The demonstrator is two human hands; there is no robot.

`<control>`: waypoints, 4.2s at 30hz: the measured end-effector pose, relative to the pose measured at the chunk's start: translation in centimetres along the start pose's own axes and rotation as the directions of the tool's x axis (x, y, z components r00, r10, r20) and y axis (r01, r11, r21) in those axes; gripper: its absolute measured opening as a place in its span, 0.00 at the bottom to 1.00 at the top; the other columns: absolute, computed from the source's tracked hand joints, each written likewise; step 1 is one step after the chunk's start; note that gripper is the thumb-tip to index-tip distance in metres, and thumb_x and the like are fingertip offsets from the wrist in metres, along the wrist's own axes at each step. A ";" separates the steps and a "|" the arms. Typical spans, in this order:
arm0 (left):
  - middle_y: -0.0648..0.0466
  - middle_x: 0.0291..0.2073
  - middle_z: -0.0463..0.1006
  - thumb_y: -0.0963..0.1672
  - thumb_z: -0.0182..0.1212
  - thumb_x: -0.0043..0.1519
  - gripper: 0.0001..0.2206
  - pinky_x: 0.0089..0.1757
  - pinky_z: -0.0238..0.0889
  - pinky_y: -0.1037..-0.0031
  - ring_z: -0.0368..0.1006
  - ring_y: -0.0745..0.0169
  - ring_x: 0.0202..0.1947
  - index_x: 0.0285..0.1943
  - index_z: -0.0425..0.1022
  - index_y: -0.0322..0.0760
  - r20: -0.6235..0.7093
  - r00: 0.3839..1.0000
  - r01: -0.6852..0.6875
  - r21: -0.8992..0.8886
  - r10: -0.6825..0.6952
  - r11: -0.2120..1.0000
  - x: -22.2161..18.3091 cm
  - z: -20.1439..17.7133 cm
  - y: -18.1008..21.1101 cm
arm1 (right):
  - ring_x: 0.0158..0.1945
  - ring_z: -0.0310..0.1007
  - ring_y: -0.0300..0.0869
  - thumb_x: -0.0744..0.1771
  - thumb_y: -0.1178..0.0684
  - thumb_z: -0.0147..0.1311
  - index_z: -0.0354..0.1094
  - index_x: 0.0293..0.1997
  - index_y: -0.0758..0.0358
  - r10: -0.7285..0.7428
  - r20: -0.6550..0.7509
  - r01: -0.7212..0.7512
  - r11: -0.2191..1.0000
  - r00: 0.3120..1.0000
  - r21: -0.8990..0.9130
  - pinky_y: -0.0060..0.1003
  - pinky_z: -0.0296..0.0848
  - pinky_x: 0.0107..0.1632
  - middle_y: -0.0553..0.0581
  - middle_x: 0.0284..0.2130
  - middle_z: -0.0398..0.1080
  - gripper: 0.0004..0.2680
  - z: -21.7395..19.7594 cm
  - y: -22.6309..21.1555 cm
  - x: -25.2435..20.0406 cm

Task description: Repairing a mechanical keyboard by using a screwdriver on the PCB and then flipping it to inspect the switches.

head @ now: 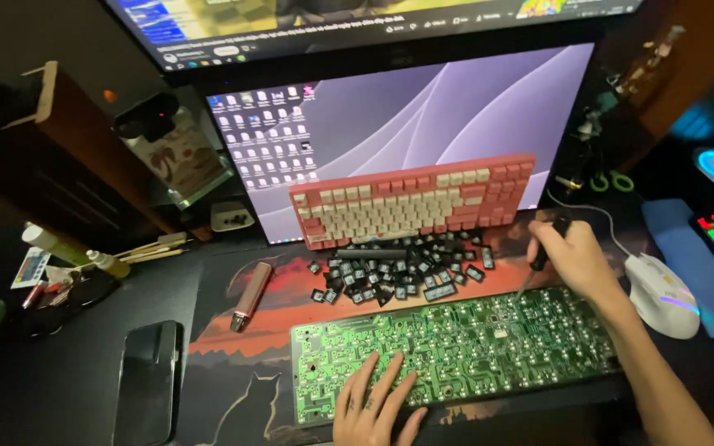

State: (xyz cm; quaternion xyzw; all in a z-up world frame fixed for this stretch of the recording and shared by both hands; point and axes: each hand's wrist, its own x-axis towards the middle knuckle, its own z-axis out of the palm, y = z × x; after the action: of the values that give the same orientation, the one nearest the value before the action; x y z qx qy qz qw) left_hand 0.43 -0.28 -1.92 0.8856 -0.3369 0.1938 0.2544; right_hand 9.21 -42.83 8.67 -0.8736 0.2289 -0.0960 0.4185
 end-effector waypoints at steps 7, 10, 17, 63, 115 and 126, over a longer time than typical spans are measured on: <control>0.59 0.82 0.80 0.59 0.65 0.80 0.22 0.71 0.66 0.47 0.70 0.43 0.83 0.78 0.87 0.57 -0.029 1.000 0.002 -0.048 -0.003 0.999 0.3 -0.3 0.3 | 0.29 0.62 0.45 0.75 0.42 0.53 0.81 0.22 0.62 0.079 -0.077 -0.077 0.997 0.994 0.027 0.46 0.61 0.43 0.54 0.18 0.66 0.23 0.0 1.2 0.1; 0.58 0.81 0.81 0.59 0.64 0.81 0.22 0.71 0.65 0.46 0.72 0.41 0.82 0.78 0.87 0.55 -0.043 0.999 -0.008 -0.081 0.005 0.997 0.3 -0.4 0.1 | 0.45 0.77 0.44 0.80 0.50 0.48 0.79 0.24 0.63 -0.196 -0.086 0.203 0.976 0.977 0.079 0.42 0.65 0.67 0.53 0.30 0.80 0.24 0.1 3.8 -0.1; 0.57 0.84 0.78 0.57 0.66 0.81 0.23 0.72 0.64 0.46 0.69 0.40 0.84 0.81 0.84 0.53 0.011 1.000 0.005 -0.116 -0.004 0.993 0.5 -1.3 0.4 | 0.39 0.77 0.43 0.81 0.50 0.50 0.80 0.26 0.63 -0.213 -0.079 0.216 0.976 0.974 0.030 0.45 0.70 0.56 0.52 0.28 0.80 0.24 0.3 1.9 -4.6; 0.58 0.84 0.77 0.55 0.74 0.74 0.26 0.75 0.64 0.50 0.68 0.45 0.86 0.81 0.82 0.54 0.068 0.998 0.015 -0.030 -0.013 0.999 1.5 -3.4 1.7 | 0.36 0.73 0.45 0.81 0.52 0.50 0.68 0.33 0.61 -0.486 -0.046 0.478 0.870 0.873 -0.120 0.47 0.65 0.47 0.53 0.30 0.71 0.17 2.9 -4.2 -8.1; 0.50 0.96 0.47 0.57 0.87 0.64 0.57 0.77 0.46 0.39 0.45 0.42 0.92 0.98 0.47 0.56 0.544 0.730 0.480 0.024 -0.415 0.877 1.8 -12.6 -8.1 | 0.57 0.83 0.75 0.74 0.51 0.46 0.85 0.52 0.48 0.166 -0.151 -0.218 0.868 0.974 -0.447 0.64 0.74 0.61 0.69 0.47 0.88 0.13 -5.0 12.3 -15.1; 0.52 0.97 0.49 0.57 0.86 0.63 0.54 0.73 0.52 0.42 0.52 0.39 0.88 0.97 0.52 0.60 0.501 0.782 0.456 -0.055 -0.371 0.888 1.6 -12.8 -8.3 | 0.59 0.86 0.61 0.75 0.38 0.55 0.74 0.82 0.42 0.259 -0.077 -0.262 0.827 0.963 -0.498 0.63 0.77 0.64 0.52 0.47 0.88 0.21 -4.9 5.2 -16.6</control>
State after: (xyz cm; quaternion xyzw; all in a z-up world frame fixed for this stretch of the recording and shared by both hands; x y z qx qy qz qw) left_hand 5.15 11.68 6.45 0.9320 -0.2015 -0.1212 0.2758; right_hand -8.80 -41.07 8.11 -0.9126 0.3642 0.0224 0.1846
